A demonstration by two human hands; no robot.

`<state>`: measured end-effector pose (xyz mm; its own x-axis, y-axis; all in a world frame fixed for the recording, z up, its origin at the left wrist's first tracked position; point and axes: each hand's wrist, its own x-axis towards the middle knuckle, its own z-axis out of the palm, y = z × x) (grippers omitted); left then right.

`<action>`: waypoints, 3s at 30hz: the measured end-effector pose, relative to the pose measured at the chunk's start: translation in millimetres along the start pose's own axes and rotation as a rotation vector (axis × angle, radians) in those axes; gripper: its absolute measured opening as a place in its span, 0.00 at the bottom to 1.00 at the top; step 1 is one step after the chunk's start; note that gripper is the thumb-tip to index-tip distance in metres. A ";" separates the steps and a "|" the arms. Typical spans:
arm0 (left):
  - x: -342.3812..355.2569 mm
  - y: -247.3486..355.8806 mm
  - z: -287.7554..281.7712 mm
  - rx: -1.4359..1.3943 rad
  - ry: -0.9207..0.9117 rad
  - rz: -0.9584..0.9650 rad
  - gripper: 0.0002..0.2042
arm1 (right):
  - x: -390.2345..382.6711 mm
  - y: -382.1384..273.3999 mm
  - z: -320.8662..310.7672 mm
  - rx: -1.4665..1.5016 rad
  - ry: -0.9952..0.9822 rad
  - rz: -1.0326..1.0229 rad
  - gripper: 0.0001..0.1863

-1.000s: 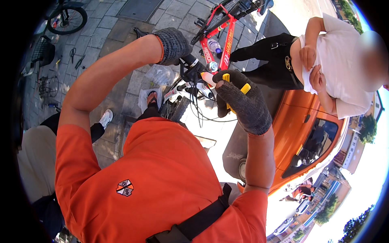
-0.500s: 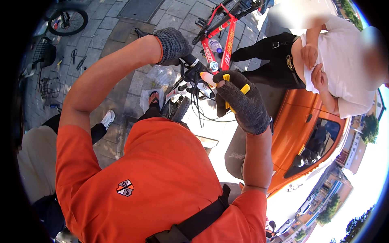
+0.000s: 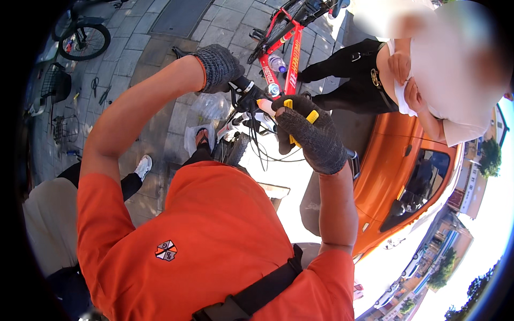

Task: The person uses a yellow syringe to apply lubricant to the bicycle's handlebar stem and brake lever area. They repeatedly squeeze the syringe and wipe the components with a white cloth while standing on a sidewalk.

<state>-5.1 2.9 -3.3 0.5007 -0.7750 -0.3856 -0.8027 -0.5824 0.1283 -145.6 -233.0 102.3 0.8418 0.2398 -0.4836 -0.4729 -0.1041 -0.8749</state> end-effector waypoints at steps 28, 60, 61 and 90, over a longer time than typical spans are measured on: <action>-17.5 20.9 -40.9 0.107 -0.131 -0.117 0.51 | -51.7 55.5 -26.0 0.567 -0.020 -0.483 0.29; -1.4 8.7 -25.8 0.004 -0.065 -0.074 0.31 | -41.8 59.8 -33.4 0.566 -0.036 -0.471 0.32; 1.6 6.5 -26.0 0.019 -0.055 -0.038 0.22 | -41.4 61.2 -34.5 0.569 -0.037 -0.472 0.32; 4.1 5.3 -44.9 -0.017 -0.191 -0.014 0.24 | -37.4 68.2 -46.6 0.701 -0.077 -0.510 0.35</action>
<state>7.3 -14.4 36.8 0.4401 -0.7071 -0.5535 -0.7895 -0.5983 0.1365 -197.1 -294.1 59.5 0.9867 0.1622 -0.0120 -0.1154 0.6461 -0.7545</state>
